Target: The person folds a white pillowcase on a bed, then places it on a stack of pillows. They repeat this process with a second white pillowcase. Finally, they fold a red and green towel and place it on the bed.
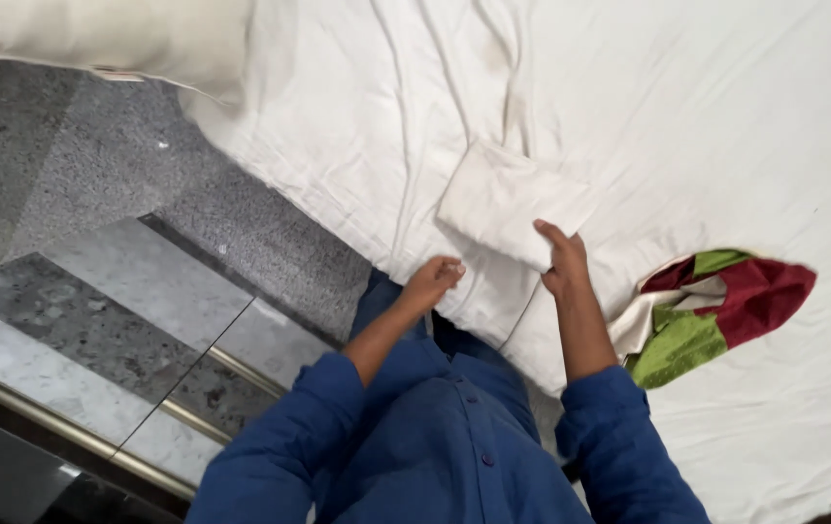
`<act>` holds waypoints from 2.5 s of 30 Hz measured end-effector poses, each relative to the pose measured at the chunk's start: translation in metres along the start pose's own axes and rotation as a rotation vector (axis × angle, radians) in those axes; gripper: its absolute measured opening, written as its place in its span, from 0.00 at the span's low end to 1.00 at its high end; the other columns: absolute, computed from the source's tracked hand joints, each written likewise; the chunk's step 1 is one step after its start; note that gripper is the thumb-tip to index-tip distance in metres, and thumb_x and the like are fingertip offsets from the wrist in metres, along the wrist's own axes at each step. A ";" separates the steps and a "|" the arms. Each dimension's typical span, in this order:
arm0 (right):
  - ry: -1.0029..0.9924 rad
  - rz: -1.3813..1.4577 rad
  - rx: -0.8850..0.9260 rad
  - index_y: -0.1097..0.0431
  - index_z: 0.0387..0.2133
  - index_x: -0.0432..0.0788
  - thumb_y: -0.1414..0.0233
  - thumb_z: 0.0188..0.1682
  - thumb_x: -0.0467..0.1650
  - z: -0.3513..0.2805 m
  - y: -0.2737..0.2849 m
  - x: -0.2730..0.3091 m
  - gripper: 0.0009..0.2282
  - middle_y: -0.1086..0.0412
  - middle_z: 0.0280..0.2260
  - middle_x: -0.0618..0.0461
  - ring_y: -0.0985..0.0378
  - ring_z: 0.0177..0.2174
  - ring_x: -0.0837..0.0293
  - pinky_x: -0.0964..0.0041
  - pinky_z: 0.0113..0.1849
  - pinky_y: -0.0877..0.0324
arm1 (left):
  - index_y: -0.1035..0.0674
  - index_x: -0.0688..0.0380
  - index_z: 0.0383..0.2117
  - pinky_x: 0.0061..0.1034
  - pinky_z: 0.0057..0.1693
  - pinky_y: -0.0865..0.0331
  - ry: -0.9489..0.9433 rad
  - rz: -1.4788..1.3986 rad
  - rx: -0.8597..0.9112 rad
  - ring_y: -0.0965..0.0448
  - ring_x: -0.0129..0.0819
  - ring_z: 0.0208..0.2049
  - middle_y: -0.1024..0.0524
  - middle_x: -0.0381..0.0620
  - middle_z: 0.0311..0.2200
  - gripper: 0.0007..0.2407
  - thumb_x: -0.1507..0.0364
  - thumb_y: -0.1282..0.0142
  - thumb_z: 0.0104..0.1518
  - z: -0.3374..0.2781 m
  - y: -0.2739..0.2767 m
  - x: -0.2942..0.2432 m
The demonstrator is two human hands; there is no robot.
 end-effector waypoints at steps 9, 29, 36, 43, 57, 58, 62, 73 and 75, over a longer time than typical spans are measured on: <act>-0.055 0.120 0.266 0.35 0.54 0.31 0.42 0.45 0.27 -0.141 -0.030 0.069 0.23 0.27 0.49 0.40 0.21 0.46 0.45 0.49 0.47 0.23 | 0.35 0.60 0.63 0.48 0.59 0.30 0.014 -1.480 0.413 0.26 0.49 0.58 0.25 0.55 0.55 0.34 0.46 0.49 0.57 -0.063 -0.051 -0.145; 0.333 -0.158 0.532 0.43 0.62 0.31 0.48 0.56 0.32 -0.240 -0.075 0.102 0.24 0.34 0.57 0.43 0.31 0.55 0.54 0.60 0.54 0.34 | 0.57 0.61 0.77 0.44 0.82 0.62 -1.126 0.184 -0.123 0.62 0.50 0.81 0.60 0.58 0.79 0.38 0.73 0.46 0.63 -0.261 -0.014 -0.336; 0.395 -0.183 0.575 0.47 0.65 0.37 0.48 0.54 0.34 -0.258 -0.082 0.104 0.27 0.39 0.61 0.49 0.36 0.60 0.57 0.61 0.59 0.39 | 0.57 0.67 0.71 0.55 0.74 0.70 -1.143 0.514 -0.217 0.67 0.59 0.75 0.62 0.68 0.73 0.44 0.61 0.41 0.54 -0.275 -0.043 -0.336; 0.324 -0.366 0.563 0.32 0.52 0.34 0.47 0.53 0.29 -0.235 -0.035 0.105 0.15 0.25 0.43 0.51 0.25 0.44 0.60 0.64 0.47 0.32 | 0.50 0.51 0.75 0.52 0.80 0.54 -1.123 0.409 -0.516 0.56 0.53 0.79 0.58 0.57 0.77 0.40 0.51 0.42 0.62 -0.277 0.000 -0.348; 0.191 -0.791 0.742 0.33 0.55 0.38 0.43 0.46 0.28 -0.277 -0.058 0.113 0.21 0.25 0.43 0.49 0.22 0.42 0.61 0.63 0.43 0.26 | 0.19 0.51 0.41 0.37 0.41 0.26 -0.746 0.559 -0.111 0.16 0.42 0.36 0.18 0.47 0.34 0.22 0.47 0.44 0.53 -0.239 -0.009 -0.382; 0.199 -0.774 0.737 0.36 0.57 0.39 0.42 0.45 0.28 -0.276 -0.056 0.113 0.24 0.25 0.45 0.48 0.22 0.43 0.61 0.64 0.45 0.26 | 0.19 0.52 0.41 0.37 0.40 0.27 -0.724 0.520 -0.144 0.17 0.43 0.35 0.18 0.48 0.34 0.22 0.48 0.44 0.54 -0.236 -0.003 -0.379; 0.270 -0.669 0.700 0.36 0.58 0.37 0.41 0.45 0.28 -0.261 -0.045 0.118 0.25 0.26 0.48 0.47 0.23 0.45 0.61 0.65 0.46 0.27 | 0.19 0.58 0.40 0.38 0.43 0.27 -0.619 0.496 -0.228 0.16 0.45 0.36 0.18 0.52 0.33 0.24 0.48 0.45 0.56 -0.231 0.013 -0.360; 0.379 -0.386 0.498 0.28 0.51 0.30 0.48 0.57 0.31 -0.246 -0.079 0.131 0.15 0.24 0.43 0.41 0.21 0.41 0.55 0.63 0.43 0.25 | 0.19 0.64 0.44 0.29 0.35 0.28 -0.360 -0.063 -0.361 0.20 0.36 0.25 0.21 0.49 0.25 0.22 0.53 0.51 0.63 -0.237 0.067 -0.284; 0.359 -0.414 0.527 0.27 0.51 0.30 0.49 0.57 0.31 -0.258 -0.105 0.126 0.15 0.24 0.43 0.42 0.21 0.41 0.56 0.64 0.43 0.26 | 0.18 0.65 0.41 0.28 0.36 0.29 -0.500 -0.182 -0.392 0.23 0.32 0.27 0.22 0.47 0.26 0.21 0.56 0.52 0.67 -0.215 0.084 -0.249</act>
Point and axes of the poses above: each hand's wrist, its own z-axis towards the middle knuckle, its own y-axis out of the back of the hand, x = y × z, the point moved 10 cm from there along z, towards the middle knuckle
